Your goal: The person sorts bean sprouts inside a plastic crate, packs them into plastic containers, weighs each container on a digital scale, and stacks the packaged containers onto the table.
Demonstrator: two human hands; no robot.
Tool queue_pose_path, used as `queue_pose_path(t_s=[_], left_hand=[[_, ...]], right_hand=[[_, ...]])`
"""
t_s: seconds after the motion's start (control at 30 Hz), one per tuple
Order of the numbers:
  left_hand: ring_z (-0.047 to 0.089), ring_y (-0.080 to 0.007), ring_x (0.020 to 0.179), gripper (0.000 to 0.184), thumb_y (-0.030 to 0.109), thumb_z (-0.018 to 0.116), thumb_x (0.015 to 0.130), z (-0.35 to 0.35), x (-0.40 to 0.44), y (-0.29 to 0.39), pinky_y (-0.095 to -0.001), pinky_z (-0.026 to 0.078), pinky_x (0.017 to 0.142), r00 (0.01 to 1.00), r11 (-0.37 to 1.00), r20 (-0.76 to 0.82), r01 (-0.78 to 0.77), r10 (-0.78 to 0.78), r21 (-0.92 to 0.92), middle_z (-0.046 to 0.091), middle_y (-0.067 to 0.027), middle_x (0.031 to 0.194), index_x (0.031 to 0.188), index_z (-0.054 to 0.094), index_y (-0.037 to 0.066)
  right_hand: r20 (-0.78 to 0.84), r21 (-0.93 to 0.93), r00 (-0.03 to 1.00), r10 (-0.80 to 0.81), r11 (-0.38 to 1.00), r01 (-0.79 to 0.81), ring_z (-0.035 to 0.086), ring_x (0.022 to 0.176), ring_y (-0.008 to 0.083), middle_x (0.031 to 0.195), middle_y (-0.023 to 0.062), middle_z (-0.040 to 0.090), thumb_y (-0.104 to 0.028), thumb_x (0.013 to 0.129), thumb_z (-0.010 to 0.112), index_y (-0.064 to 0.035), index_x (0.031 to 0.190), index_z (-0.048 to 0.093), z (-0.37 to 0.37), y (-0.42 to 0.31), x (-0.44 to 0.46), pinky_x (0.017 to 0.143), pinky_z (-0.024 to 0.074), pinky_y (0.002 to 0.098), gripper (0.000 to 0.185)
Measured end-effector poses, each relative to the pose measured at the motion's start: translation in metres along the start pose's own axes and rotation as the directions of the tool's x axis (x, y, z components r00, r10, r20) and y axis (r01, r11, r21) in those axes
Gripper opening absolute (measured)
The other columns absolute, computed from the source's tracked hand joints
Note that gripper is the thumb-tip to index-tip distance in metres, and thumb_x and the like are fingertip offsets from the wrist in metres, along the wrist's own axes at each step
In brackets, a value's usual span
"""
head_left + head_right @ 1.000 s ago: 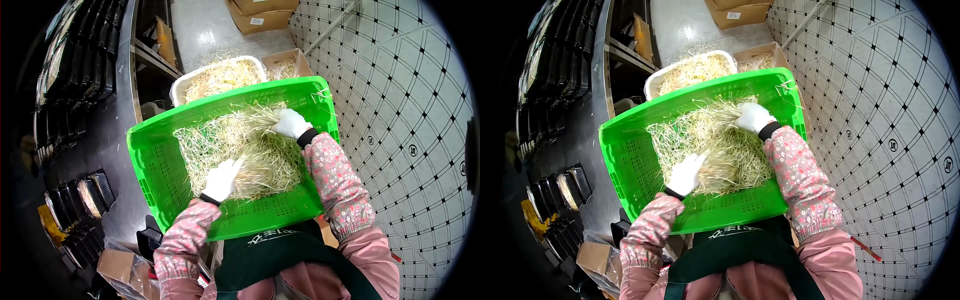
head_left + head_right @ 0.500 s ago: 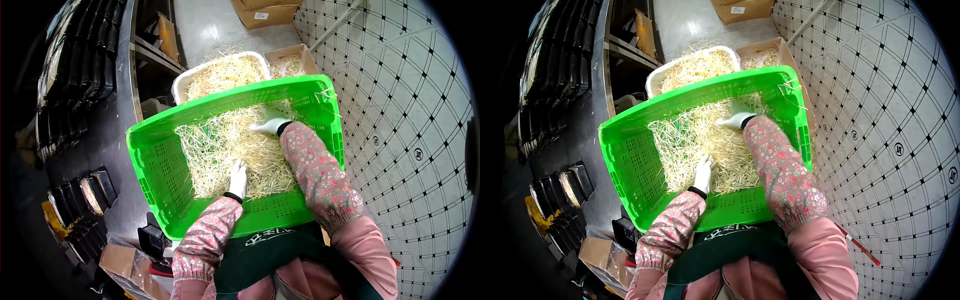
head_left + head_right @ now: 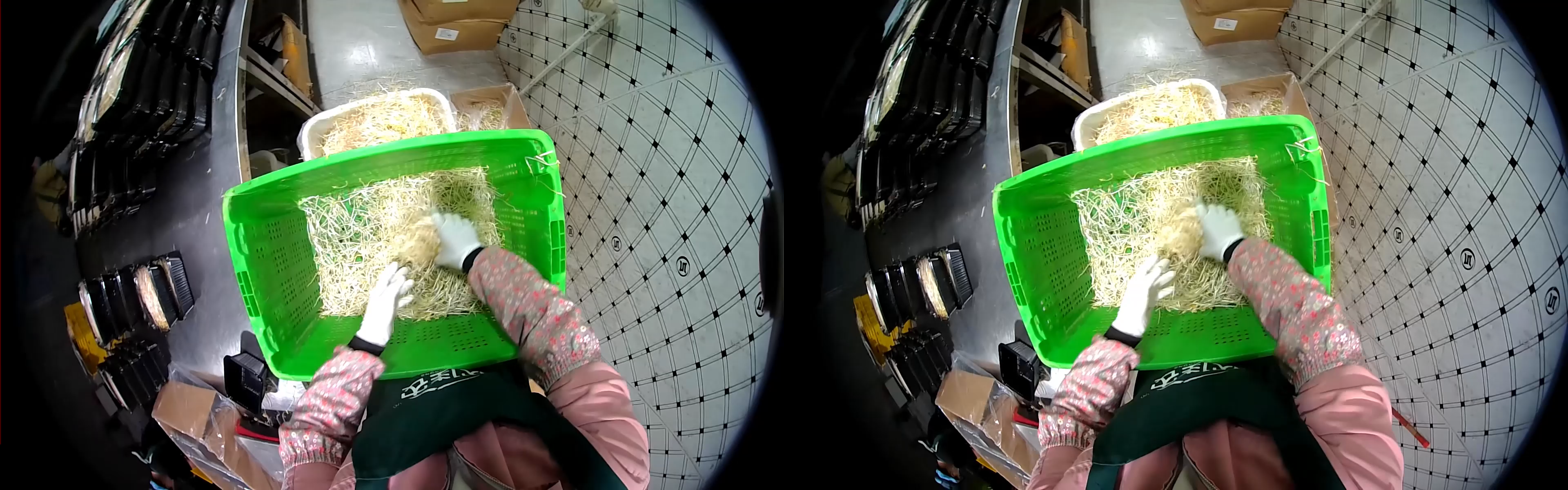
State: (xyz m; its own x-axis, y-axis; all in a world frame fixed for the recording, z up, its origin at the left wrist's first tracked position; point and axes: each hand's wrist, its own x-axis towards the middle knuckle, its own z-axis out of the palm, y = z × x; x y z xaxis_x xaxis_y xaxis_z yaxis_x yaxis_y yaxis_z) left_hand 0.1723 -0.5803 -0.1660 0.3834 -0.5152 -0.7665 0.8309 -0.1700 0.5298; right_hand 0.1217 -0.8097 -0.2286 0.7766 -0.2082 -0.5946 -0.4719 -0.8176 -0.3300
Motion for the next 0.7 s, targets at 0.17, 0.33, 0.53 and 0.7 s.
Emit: queue_pose_path(t_s=[0.17,0.33,0.53,0.7], left_hand=[[0.064,-0.0242,0.109,0.049,0.022,0.054,0.1,-0.019,-0.111,0.083,-0.0339,0.055,0.088,0.87,0.871,-0.131,-0.444,0.476,0.211,0.062,-0.0158,0.126,0.14,0.044,-0.005],[0.058,-0.0262,0.118,0.052,0.023,0.052,0.1,-0.115,-0.199,0.072,-0.0372,0.05,0.096,0.276,0.618,-0.567,-0.512,0.776,0.597,0.054,-0.0191,0.136,0.142,0.041,-0.005],[0.04,-0.0269,0.137,0.058,0.026,0.053,0.1,-0.237,-0.268,-0.015,-0.0415,0.032,0.113,-0.191,0.74,-0.846,-0.416,0.498,0.529,0.042,-0.0162,0.149,0.146,0.038,-0.005],[0.042,-0.0329,0.134,0.071,0.034,0.062,0.095,-0.295,-0.279,-0.046,-0.044,0.033,0.113,-0.134,0.785,-0.971,-0.572,0.198,0.239,0.038,-0.02,0.151,0.15,0.033,-0.001]], right_hand=[[0.137,-0.035,0.99,0.029,0.999,-0.024,0.069,0.098,0.0307,0.103,0.0195,0.071,-0.053,0.061,0.084,0.0001,0.106,0.068,-0.044,0.02,0.024,0.085,0.0539,0.0412,0.072],[0.142,-0.095,0.99,0.002,0.995,0.012,0.066,0.104,0.0308,0.108,0.0188,0.068,-0.053,0.058,0.088,-0.0009,0.111,0.062,-0.026,0.001,0.018,0.089,0.0529,0.0409,0.078],[-0.041,0.062,0.999,-0.013,0.998,0.015,0.063,0.105,0.0366,0.111,0.0223,0.065,-0.036,0.062,0.083,0.0009,0.117,0.057,-0.024,0.002,0.005,0.091,0.0513,0.0432,0.071],[-0.135,0.213,0.989,-0.062,0.973,0.09,0.061,0.111,0.0365,0.121,0.0214,0.063,-0.038,0.062,0.084,-0.0061,0.134,0.054,-0.035,-0.012,-0.017,0.096,0.0496,0.0416,0.084]])
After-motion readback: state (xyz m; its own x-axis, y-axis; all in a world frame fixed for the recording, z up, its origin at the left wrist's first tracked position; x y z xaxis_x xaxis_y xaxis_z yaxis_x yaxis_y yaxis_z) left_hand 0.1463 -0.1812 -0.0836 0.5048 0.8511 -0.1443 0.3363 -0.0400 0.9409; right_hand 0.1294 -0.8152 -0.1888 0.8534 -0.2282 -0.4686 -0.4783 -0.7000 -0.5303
